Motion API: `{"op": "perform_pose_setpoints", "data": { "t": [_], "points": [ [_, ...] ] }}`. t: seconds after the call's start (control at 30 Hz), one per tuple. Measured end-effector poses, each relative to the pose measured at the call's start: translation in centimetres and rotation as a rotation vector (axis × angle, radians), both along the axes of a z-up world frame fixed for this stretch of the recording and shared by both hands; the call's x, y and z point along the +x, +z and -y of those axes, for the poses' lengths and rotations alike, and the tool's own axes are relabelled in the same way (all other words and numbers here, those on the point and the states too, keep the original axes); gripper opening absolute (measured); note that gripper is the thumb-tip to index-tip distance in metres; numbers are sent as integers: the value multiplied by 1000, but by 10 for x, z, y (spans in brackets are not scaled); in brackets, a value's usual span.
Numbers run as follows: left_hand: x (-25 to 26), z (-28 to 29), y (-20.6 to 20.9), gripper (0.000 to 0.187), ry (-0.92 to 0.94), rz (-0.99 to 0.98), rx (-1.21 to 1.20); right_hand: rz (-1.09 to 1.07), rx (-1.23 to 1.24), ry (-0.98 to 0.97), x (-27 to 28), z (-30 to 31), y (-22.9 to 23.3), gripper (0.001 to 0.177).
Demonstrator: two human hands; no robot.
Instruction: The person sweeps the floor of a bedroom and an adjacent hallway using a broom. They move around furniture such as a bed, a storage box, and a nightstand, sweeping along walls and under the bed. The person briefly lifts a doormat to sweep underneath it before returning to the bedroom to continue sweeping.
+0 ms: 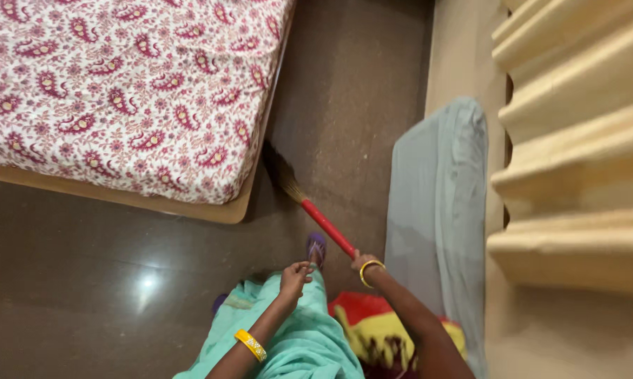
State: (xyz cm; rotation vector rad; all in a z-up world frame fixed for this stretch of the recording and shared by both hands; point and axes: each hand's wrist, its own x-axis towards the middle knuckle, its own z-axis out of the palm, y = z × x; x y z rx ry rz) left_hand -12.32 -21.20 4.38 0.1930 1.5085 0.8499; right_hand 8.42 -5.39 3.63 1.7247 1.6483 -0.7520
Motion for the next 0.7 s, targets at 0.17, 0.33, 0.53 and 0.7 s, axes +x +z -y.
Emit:
{"op": "perform_pose_setpoints", "data": {
  "t": [0.17, 0.33, 0.53, 0.7],
  "points": [
    [-2, 69, 19, 31, -118, -18, 56, 2, 5, -46, 8, 73, 53, 74],
    [32, 94, 24, 31, -216, -20, 89, 32, -57, 170, 46, 106, 105, 62],
    [43, 108, 24, 31, -165, 18, 133, 65, -23, 703, 116, 116, 142, 73],
    [54, 112, 18, 31, -90, -53, 149, -47, 135, 610, 104, 115, 121, 50]
  ]
}}
